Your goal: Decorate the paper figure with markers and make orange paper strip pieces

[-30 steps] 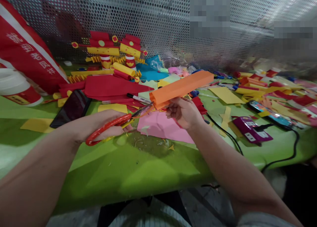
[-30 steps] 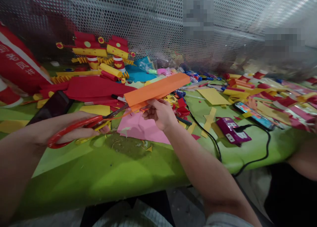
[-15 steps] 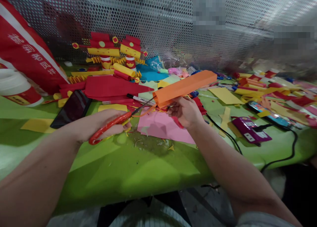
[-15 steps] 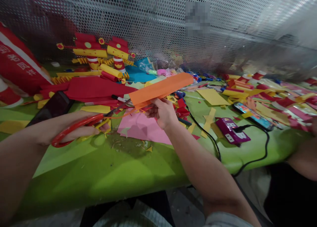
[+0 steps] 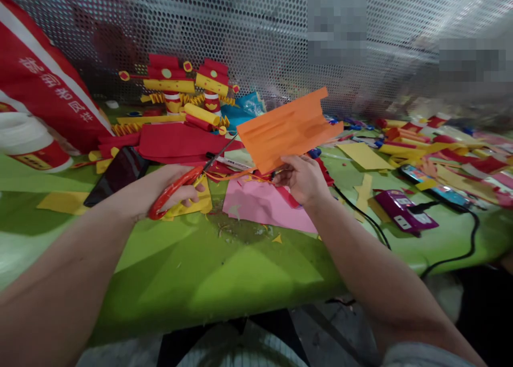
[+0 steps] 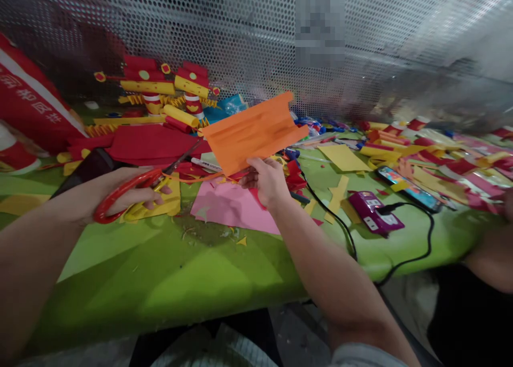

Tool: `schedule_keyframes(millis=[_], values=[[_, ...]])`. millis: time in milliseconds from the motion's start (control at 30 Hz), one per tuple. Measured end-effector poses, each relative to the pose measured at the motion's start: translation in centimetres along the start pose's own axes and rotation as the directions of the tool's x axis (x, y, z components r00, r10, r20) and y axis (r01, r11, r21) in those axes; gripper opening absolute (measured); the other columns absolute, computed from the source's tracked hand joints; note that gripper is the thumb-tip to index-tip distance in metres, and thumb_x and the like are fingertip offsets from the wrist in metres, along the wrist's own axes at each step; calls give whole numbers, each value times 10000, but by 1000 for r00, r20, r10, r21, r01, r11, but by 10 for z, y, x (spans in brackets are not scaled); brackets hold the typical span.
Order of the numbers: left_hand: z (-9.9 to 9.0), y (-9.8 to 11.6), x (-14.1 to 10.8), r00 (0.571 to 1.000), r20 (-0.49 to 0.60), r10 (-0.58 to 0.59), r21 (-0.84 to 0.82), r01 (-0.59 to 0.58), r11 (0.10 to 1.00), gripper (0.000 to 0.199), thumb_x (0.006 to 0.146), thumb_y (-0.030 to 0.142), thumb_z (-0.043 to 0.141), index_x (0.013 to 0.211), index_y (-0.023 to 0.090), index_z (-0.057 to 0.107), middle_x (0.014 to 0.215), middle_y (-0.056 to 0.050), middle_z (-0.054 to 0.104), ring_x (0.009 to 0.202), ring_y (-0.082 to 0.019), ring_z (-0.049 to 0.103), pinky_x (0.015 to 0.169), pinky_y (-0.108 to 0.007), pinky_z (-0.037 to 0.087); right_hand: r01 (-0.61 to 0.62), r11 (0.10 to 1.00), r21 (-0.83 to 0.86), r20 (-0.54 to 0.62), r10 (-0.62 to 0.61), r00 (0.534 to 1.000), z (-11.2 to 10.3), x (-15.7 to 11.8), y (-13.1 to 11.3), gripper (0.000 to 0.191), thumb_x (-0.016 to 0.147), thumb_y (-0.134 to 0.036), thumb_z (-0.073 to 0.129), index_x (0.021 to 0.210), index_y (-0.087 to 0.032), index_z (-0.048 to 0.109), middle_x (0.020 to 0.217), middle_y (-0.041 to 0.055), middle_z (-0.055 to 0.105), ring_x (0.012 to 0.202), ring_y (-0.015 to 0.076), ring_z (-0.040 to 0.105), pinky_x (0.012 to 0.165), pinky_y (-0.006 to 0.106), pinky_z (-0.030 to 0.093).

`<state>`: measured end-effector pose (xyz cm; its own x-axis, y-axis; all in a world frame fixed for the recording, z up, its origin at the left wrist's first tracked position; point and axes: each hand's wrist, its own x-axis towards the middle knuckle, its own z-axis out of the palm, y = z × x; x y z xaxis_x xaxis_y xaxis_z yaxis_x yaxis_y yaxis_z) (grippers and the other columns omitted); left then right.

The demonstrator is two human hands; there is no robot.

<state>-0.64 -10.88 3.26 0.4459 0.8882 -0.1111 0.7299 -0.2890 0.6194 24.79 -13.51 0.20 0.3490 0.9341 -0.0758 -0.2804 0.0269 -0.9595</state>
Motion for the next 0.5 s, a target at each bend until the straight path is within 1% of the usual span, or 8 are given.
schedule_keyframes(millis=[100,167,233,300,367,400,467,500], values=[[0,-1,-1,994,113,11,-89,-1,996,137,709,220,509,802,149,582,608,28,590,535,-98,503,487,-185,361,17,1000,-10,0,-17,1000,1,-1,0,56,607,-208,559,578,-169,533,437,-29,549,314,109,510,332,219,413],[-1,-1,-2,992,124,9,-92,2,996,125,715,231,509,797,155,567,584,40,567,504,-88,473,473,-182,339,26,1000,-13,-1,-26,1000,1,0,0,60,606,-207,558,566,-169,535,435,-28,549,310,108,509,330,218,412],[-2,2,-2,988,148,-35,-72,46,996,149,732,261,498,824,160,556,540,52,532,449,-85,426,442,-187,313,28,1000,-15,-9,-28,1000,0,0,1,59,606,-201,554,558,-171,535,429,-30,546,308,106,507,326,215,410],[-3,5,-1,989,138,-52,8,51,999,186,756,279,458,854,162,564,545,37,550,451,-106,441,447,-203,328,34,999,-13,-25,-34,999,-1,2,0,56,613,-195,548,564,-175,531,427,-32,544,311,104,507,323,209,407],[-3,6,1,998,69,7,171,-18,985,265,766,241,406,931,157,596,717,-26,658,622,-164,563,558,-241,411,47,999,-6,-53,-47,997,-3,3,-1,50,622,-191,545,578,-181,523,424,-38,539,315,101,508,326,202,407],[-3,4,4,998,24,52,275,-57,960,336,757,207,400,1026,151,594,905,-68,688,790,-201,601,675,-275,441,52,999,-2,-66,-52,996,-3,4,-1,44,623,-188,543,587,-183,519,423,-41,538,316,99,508,328,198,407],[-1,-3,9,997,-22,67,459,-50,887,445,770,216,403,1179,112,542,1159,-149,628,993,-270,581,818,-349,430,48,999,-2,-68,-48,996,-3,4,-2,25,622,-183,543,607,-184,522,432,-43,549,312,93,500,328,194,405],[-1,-7,11,998,-28,50,523,-28,852,489,782,235,411,1240,90,499,1215,-181,593,1035,-291,569,846,-372,422,41,999,-10,-57,-42,997,-3,4,-2,17,618,-180,544,619,-182,527,438,-42,555,305,88,492,325,192,402]])
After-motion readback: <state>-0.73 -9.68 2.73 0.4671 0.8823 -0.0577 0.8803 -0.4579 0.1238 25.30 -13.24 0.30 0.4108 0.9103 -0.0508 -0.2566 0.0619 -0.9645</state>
